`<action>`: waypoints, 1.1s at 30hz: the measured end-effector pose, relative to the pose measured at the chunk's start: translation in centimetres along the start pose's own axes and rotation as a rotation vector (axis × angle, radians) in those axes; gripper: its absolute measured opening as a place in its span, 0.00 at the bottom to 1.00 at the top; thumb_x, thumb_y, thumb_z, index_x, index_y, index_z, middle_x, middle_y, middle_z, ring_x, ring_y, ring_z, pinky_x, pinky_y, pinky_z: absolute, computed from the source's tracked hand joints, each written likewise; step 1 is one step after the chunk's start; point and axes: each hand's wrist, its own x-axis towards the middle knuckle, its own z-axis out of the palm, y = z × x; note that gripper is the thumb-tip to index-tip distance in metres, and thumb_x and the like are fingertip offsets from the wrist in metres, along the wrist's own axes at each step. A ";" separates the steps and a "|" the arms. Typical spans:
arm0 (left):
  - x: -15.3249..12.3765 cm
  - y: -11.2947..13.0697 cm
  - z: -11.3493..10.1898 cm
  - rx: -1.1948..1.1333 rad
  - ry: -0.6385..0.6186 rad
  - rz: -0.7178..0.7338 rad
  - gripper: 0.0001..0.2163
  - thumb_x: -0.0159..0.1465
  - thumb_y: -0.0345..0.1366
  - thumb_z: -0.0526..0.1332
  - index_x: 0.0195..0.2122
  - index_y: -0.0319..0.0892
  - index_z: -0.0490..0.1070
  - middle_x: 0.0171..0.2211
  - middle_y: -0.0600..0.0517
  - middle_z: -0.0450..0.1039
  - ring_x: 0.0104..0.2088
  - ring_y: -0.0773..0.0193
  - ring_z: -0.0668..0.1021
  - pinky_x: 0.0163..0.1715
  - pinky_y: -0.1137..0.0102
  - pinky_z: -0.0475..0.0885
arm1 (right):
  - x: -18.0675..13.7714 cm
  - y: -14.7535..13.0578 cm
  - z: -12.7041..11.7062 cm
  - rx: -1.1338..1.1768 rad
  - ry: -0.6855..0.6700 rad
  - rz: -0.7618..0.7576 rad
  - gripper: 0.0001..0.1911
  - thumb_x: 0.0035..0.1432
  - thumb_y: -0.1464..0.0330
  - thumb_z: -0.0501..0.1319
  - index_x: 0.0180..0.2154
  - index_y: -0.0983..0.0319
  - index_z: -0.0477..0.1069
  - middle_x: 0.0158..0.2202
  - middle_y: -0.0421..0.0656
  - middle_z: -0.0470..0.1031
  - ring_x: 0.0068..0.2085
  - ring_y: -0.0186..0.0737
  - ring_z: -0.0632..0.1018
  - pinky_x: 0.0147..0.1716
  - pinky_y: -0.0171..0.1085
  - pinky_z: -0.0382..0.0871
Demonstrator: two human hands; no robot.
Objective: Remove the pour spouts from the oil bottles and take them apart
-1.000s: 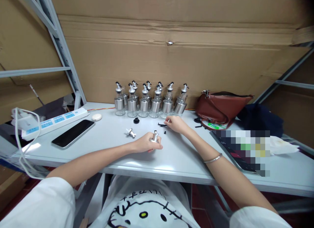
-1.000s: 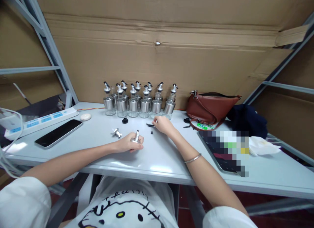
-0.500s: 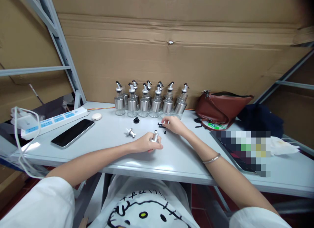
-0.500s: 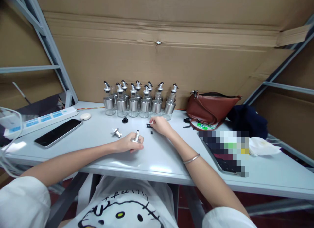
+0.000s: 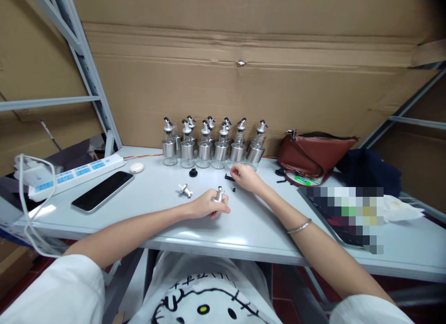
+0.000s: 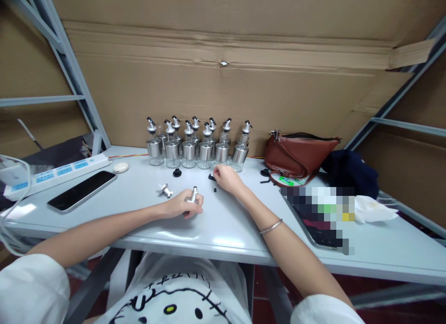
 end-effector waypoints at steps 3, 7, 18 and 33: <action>0.1 0.0 -0.2 -0.055 -0.025 -0.007 0.11 0.51 0.35 0.59 0.16 0.40 0.59 0.10 0.59 0.60 0.15 0.72 0.62 0.20 0.74 0.55 | -0.7 -1.3 -1.3 0.349 -0.124 -0.098 0.13 0.59 0.62 0.52 0.28 0.64 0.66 0.23 0.37 0.65 0.25 0.30 0.65 0.27 0.31 0.56; 0.2 0.1 -0.5 -0.050 -0.067 -0.055 0.10 0.51 0.36 0.60 0.19 0.40 0.60 0.11 0.58 0.61 0.15 0.72 0.62 0.20 0.73 0.54 | -2.0 -3.7 -2.1 0.768 -0.425 -0.239 0.21 0.56 0.52 0.53 0.24 0.63 0.61 0.19 0.33 0.56 0.22 0.27 0.58 0.23 0.31 0.53; 0.5 -0.7 -1.1 -0.170 -0.045 -0.044 0.14 0.53 0.45 0.59 0.24 0.40 0.58 0.17 0.59 0.60 0.16 0.72 0.64 0.21 0.72 0.52 | -2.4 -4.5 -2.6 0.841 -0.424 -0.237 0.23 0.55 0.50 0.54 0.21 0.62 0.57 0.18 0.32 0.54 0.21 0.27 0.57 0.23 0.32 0.51; 0.5 -0.6 -1.7 -0.268 -0.145 -0.057 0.17 0.57 0.49 0.56 0.23 0.40 0.57 0.21 0.59 0.57 0.18 0.73 0.66 0.25 0.71 0.57 | -2.5 -4.5 -2.7 0.844 -0.483 -0.240 0.22 0.55 0.51 0.54 0.23 0.62 0.58 0.19 0.33 0.55 0.22 0.27 0.57 0.24 0.32 0.52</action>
